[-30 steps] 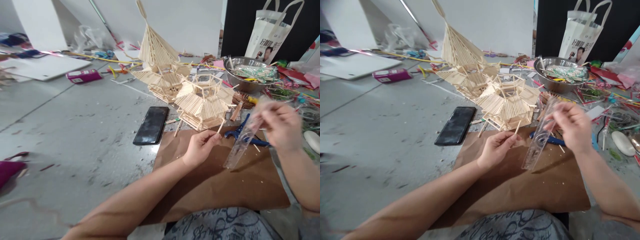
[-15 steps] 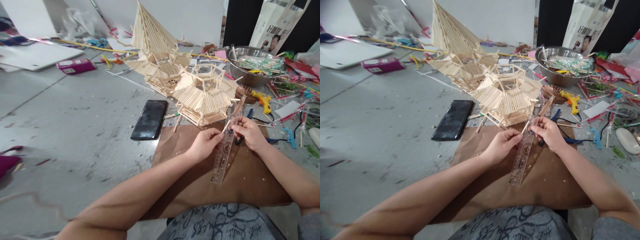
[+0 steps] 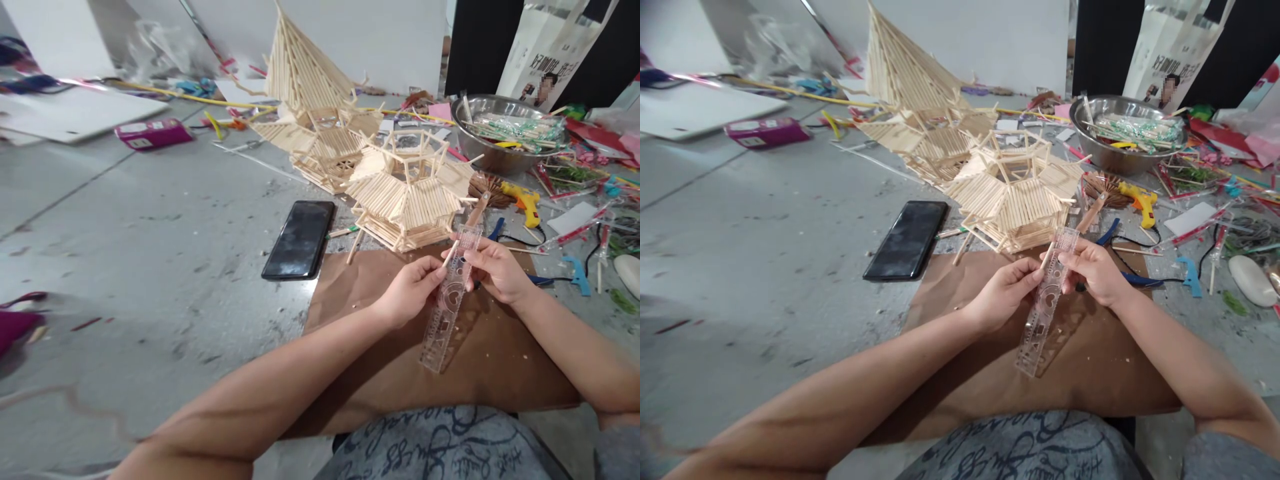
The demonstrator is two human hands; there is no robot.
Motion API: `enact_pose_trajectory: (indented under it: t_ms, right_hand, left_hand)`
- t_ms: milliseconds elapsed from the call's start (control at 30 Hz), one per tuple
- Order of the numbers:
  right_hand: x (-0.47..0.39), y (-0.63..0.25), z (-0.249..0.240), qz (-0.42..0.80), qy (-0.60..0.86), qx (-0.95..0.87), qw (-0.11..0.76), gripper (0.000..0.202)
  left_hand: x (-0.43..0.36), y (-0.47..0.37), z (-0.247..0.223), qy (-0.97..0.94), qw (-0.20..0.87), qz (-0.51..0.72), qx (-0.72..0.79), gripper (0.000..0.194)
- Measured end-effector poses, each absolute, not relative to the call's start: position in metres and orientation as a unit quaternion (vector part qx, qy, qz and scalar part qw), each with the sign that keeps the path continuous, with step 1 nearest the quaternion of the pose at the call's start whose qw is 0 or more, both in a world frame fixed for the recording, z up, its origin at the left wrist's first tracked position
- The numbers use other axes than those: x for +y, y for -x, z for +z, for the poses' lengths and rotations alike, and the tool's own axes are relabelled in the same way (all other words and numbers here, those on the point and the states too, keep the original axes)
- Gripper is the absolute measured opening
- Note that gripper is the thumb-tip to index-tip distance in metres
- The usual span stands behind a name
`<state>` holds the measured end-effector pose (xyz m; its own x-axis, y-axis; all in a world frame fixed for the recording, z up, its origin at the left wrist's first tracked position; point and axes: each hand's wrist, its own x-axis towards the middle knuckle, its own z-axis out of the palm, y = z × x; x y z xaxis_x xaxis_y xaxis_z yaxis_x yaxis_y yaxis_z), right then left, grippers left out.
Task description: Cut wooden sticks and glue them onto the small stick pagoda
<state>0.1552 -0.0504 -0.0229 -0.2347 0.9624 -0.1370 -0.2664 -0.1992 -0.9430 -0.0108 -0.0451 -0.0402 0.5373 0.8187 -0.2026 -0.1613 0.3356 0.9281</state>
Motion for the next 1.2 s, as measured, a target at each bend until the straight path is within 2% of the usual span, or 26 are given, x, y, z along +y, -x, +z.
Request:
enact_pose_trajectory:
  t_ms: [133,167,267,433,700,967,1200]
  right_hand:
    - [-0.049,-0.157,-0.021,0.666,0.375,-0.423,0.486,0.062]
    - [-0.049,-0.157,-0.021,0.659,0.38,-0.42,0.494,0.058]
    - [-0.046,-0.157,-0.025,0.631,0.41,-0.411,0.515,0.028]
    - [-0.04,-0.16,-0.031,0.597,0.467,-0.393,0.521,0.026]
    - [-0.038,-0.164,-0.038,0.566,0.486,-0.403,0.529,0.022]
    - [-0.04,-0.161,-0.036,0.589,0.471,-0.398,0.523,0.025]
    - [-0.044,-0.16,-0.039,0.647,0.453,-0.404,0.462,0.028]
  left_hand:
    - [-0.043,0.012,-0.035,-0.394,0.809,0.305,0.312,0.034]
    - [-0.042,0.013,-0.034,-0.383,0.826,0.287,0.3,0.034]
    - [-0.039,0.016,-0.033,-0.393,0.847,0.223,0.279,0.034]
    - [-0.034,0.019,-0.034,-0.394,0.835,0.219,0.315,0.036]
    - [-0.034,0.016,-0.041,-0.388,0.806,0.271,0.356,0.026]
    - [-0.04,0.013,-0.045,-0.467,0.745,0.296,0.373,0.024]
    - [-0.039,0.013,-0.044,-0.482,0.716,0.328,0.384,0.022]
